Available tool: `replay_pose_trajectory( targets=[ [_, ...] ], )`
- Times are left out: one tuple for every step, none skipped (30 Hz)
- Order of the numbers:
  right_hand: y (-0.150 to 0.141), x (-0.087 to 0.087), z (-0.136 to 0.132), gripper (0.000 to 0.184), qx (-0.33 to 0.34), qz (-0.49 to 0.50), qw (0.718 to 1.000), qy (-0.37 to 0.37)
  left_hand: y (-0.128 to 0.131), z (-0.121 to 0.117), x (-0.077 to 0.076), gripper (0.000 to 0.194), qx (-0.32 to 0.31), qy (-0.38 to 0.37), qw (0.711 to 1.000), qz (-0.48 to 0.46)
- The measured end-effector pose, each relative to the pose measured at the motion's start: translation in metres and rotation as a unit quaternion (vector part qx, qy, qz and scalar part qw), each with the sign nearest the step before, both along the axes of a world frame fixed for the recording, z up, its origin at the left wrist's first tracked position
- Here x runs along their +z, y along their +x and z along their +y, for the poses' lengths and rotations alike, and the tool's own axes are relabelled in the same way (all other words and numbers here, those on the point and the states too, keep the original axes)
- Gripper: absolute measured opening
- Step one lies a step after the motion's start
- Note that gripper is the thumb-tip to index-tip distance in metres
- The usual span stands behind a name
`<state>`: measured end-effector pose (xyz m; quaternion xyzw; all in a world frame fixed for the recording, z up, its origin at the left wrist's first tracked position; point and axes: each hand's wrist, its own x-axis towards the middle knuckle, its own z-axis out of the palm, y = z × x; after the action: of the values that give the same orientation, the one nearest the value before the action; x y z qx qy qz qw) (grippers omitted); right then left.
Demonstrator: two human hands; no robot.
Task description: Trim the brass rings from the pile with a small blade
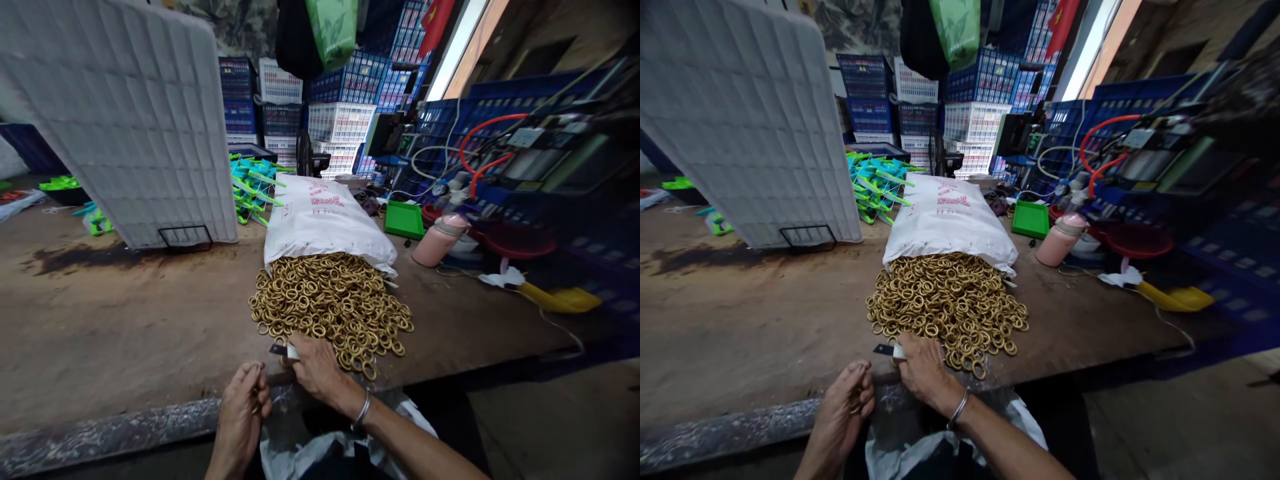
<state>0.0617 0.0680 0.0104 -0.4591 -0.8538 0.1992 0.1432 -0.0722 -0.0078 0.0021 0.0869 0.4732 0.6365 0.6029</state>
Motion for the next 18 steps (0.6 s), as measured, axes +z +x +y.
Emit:
replay_pose_trajectory(
  targets=[
    [0.001,0.000,0.003,0.009,-0.012,0.027,0.999,-0.016,0.004,0.003,0.001,0.033,-0.003,0.002,1.000,0.029],
    [0.002,0.001,0.006,0.004,-0.022,0.060,0.997,-0.035,0.008,0.006,0.002,0.037,-0.007,0.002,0.998,0.055],
    [0.003,0.003,0.009,0.006,-0.030,0.096,0.993,-0.056,0.012,0.009,0.003,0.041,-0.011,0.003,0.997,0.078],
    [0.004,0.004,0.010,0.011,-0.036,0.134,0.987,-0.077,0.016,0.013,0.004,0.044,-0.021,0.003,0.995,0.094],
    [0.005,0.006,0.011,0.016,-0.038,0.169,0.980,-0.097,0.019,0.016,0.005,0.045,-0.031,0.004,0.994,0.107],
    [0.006,0.007,0.010,0.019,-0.039,0.199,0.973,-0.114,0.022,0.019,0.005,0.045,-0.045,0.006,0.992,0.117],
    [0.008,0.008,0.009,0.022,-0.038,0.222,0.966,-0.127,0.025,0.022,0.005,0.043,-0.062,0.009,0.990,0.125],
    [0.009,0.009,0.008,0.023,-0.037,0.236,0.961,-0.136,0.027,0.024,0.006,0.041,-0.077,0.015,0.988,0.131],
    [0.010,0.009,0.007,0.024,-0.036,0.245,0.958,-0.142,0.029,0.026,0.006,0.039,-0.090,0.021,0.986,0.137],
    [0.011,0.009,0.005,0.025,-0.035,0.249,0.957,-0.147,0.030,0.027,0.007,0.037,-0.101,0.026,0.984,0.142],
    [0.013,0.009,0.004,0.026,-0.035,0.252,0.955,-0.150,0.031,0.028,0.007,0.037,-0.108,0.029,0.983,0.147],
    [0.014,0.008,0.003,0.027,-0.036,0.256,0.954,-0.154,0.032,0.028,0.007,0.036,-0.112,0.029,0.981,0.155],
    [0.015,0.008,0.002,0.027,-0.037,0.261,0.952,-0.157,0.032,0.028,0.008,0.036,-0.111,0.028,0.979,0.166],
    [0.016,0.007,0.002,0.027,-0.038,0.268,0.949,-0.164,0.033,0.028,0.008,0.035,-0.111,0.027,0.977,0.181],
    [0.016,0.007,0.001,0.027,-0.041,0.275,0.945,-0.171,0.032,0.028,0.008,0.034,-0.108,0.028,0.974,0.199],
    [0.017,0.007,0.001,0.027,-0.044,0.280,0.942,-0.179,0.032,0.027,0.007,0.033,-0.103,0.032,0.970,0.219],
    [0.018,0.007,0.001,0.028,-0.047,0.283,0.940,-0.185,0.032,0.027,0.007,0.032,-0.097,0.037,0.965,0.239],
    [0.018,0.008,0.002,0.028,-0.047,0.283,0.939,-0.189,0.031,0.026,0.006,0.031,-0.089,0.044,0.961,0.259]
  ],
)
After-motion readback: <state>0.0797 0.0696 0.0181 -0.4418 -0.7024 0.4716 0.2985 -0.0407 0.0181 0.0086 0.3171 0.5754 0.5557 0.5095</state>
